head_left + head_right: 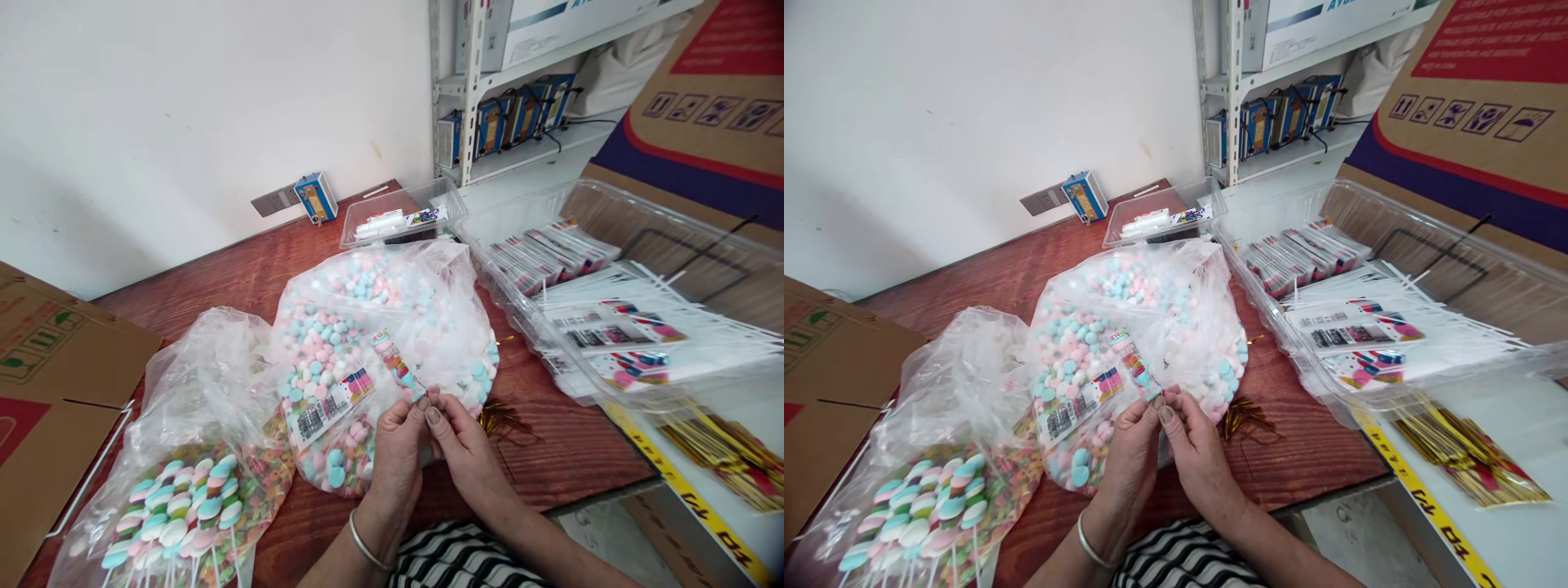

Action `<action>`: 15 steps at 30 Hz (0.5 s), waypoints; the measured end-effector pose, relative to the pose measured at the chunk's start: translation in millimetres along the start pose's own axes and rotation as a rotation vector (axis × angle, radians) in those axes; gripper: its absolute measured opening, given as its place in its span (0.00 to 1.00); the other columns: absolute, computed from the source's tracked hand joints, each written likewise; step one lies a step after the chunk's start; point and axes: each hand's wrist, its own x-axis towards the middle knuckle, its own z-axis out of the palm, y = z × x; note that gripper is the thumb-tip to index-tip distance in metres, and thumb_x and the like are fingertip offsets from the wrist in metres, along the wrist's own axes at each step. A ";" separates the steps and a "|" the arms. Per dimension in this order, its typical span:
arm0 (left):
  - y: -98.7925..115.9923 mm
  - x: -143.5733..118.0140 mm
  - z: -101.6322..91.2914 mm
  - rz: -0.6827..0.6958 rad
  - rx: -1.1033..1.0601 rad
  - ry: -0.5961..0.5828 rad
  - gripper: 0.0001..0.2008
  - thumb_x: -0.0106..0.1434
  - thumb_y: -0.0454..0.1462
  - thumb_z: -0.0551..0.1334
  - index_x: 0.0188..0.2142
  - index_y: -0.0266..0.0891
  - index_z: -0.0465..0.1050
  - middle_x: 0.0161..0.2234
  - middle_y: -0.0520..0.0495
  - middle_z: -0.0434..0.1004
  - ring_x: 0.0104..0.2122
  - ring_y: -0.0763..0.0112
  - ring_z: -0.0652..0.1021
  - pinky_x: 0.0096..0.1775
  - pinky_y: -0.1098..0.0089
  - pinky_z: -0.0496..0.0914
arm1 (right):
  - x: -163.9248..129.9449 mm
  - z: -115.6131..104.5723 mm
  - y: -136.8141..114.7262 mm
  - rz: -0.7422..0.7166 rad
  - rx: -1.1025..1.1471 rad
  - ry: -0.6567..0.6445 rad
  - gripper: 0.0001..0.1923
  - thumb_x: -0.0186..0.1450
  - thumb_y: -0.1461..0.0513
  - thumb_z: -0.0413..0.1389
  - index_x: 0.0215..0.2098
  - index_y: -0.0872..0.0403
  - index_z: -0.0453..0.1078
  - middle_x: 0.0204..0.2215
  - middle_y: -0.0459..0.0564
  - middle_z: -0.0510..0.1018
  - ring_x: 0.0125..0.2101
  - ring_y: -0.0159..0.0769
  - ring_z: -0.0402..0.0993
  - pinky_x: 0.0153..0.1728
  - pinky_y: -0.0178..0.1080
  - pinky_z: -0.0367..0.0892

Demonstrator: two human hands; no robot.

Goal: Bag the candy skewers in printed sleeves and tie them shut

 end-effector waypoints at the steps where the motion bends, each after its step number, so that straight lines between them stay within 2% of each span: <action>1: 0.6 -0.1 0.2 0.004 0.018 0.004 0.14 0.52 0.43 0.71 0.36 0.36 0.82 0.23 0.48 0.78 0.22 0.73 0.74 0.27 0.72 0.69 | -0.2 1.2 1.2 0.015 0.044 0.005 0.18 0.64 0.47 0.57 0.31 0.53 0.66 0.20 0.38 0.61 0.20 0.26 0.56 0.19 0.29 0.56; 3: 4.1 0.0 -1.2 -0.016 0.043 -0.043 0.16 0.53 0.43 0.70 0.38 0.36 0.82 0.27 0.46 0.80 0.26 0.70 0.76 0.29 0.70 0.70 | -1.0 3.1 1.5 0.112 0.212 -0.012 0.19 0.63 0.46 0.58 0.33 0.52 0.65 0.18 0.35 0.56 0.16 0.24 0.50 0.16 0.28 0.52; 5: 9.3 0.4 -5.7 -0.041 0.037 -0.142 0.17 0.55 0.44 0.69 0.41 0.36 0.82 0.30 0.44 0.81 0.29 0.68 0.77 0.34 0.69 0.71 | -2.7 3.4 -0.8 0.246 0.412 -0.057 0.18 0.62 0.48 0.61 0.32 0.52 0.63 0.17 0.33 0.54 0.14 0.21 0.44 0.13 0.27 0.50; 9: 16.4 2.1 -18.8 -0.155 -0.046 -0.301 0.18 0.54 0.40 0.71 0.44 0.34 0.81 0.35 0.41 0.82 0.34 0.68 0.77 0.42 0.68 0.71 | -7.1 -0.7 -6.7 0.443 0.682 -0.236 0.18 0.60 0.53 0.63 0.26 0.53 0.60 0.14 0.32 0.54 0.11 0.18 0.38 0.10 0.26 0.49; 12: 13.7 3.2 -23.6 -0.224 -0.116 -0.296 0.17 0.48 0.38 0.74 0.38 0.32 0.82 0.35 0.40 0.82 0.33 0.69 0.78 0.42 0.70 0.71 | -8.7 -2.4 -5.7 0.502 0.714 -0.311 0.19 0.61 0.52 0.61 0.24 0.53 0.60 0.13 0.31 0.51 0.09 0.18 0.37 0.09 0.27 0.51; 15: 8.2 3.8 -20.8 -0.231 -0.131 -0.218 0.16 0.49 0.40 0.73 0.36 0.32 0.81 0.23 0.46 0.77 0.27 0.69 0.78 0.33 0.70 0.73 | -8.2 -1.1 -1.5 0.393 0.522 -0.210 0.17 0.63 0.49 0.59 0.30 0.52 0.62 0.14 0.32 0.54 0.10 0.20 0.43 0.12 0.29 0.58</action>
